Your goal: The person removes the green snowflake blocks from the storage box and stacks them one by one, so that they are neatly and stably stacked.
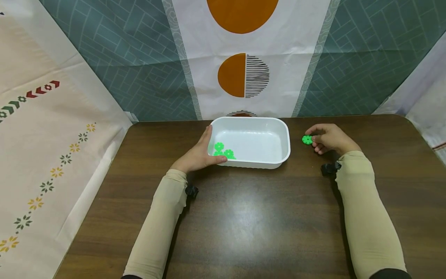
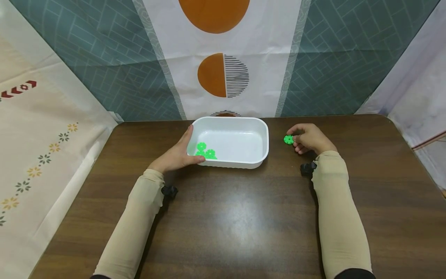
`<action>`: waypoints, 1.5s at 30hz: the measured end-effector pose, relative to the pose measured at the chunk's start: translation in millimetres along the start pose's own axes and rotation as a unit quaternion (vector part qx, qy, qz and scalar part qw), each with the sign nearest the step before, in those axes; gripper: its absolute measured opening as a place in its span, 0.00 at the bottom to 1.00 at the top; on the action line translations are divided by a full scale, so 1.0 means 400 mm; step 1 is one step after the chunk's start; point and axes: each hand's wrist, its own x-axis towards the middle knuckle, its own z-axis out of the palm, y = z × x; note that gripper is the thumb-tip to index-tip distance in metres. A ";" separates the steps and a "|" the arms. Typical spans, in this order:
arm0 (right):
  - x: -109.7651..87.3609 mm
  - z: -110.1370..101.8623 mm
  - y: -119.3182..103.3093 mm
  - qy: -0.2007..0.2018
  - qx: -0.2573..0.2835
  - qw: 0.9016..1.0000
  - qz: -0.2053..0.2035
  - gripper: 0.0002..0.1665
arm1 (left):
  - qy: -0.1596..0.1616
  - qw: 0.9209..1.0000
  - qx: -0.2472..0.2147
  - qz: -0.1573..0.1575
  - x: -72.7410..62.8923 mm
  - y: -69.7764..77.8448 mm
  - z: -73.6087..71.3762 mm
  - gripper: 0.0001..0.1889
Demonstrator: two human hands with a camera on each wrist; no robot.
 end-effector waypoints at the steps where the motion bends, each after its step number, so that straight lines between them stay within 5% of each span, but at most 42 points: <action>1: 0.001 0.000 0.000 0.001 -0.001 1.000 0.000 0.19 | 0.000 1.000 0.000 -0.001 0.001 0.000 0.000 0.67; 45: -0.015 -0.003 0.002 0.018 -0.015 1.000 -0.015 0.21 | -0.001 1.000 -0.006 0.008 -0.003 0.001 -0.002 0.67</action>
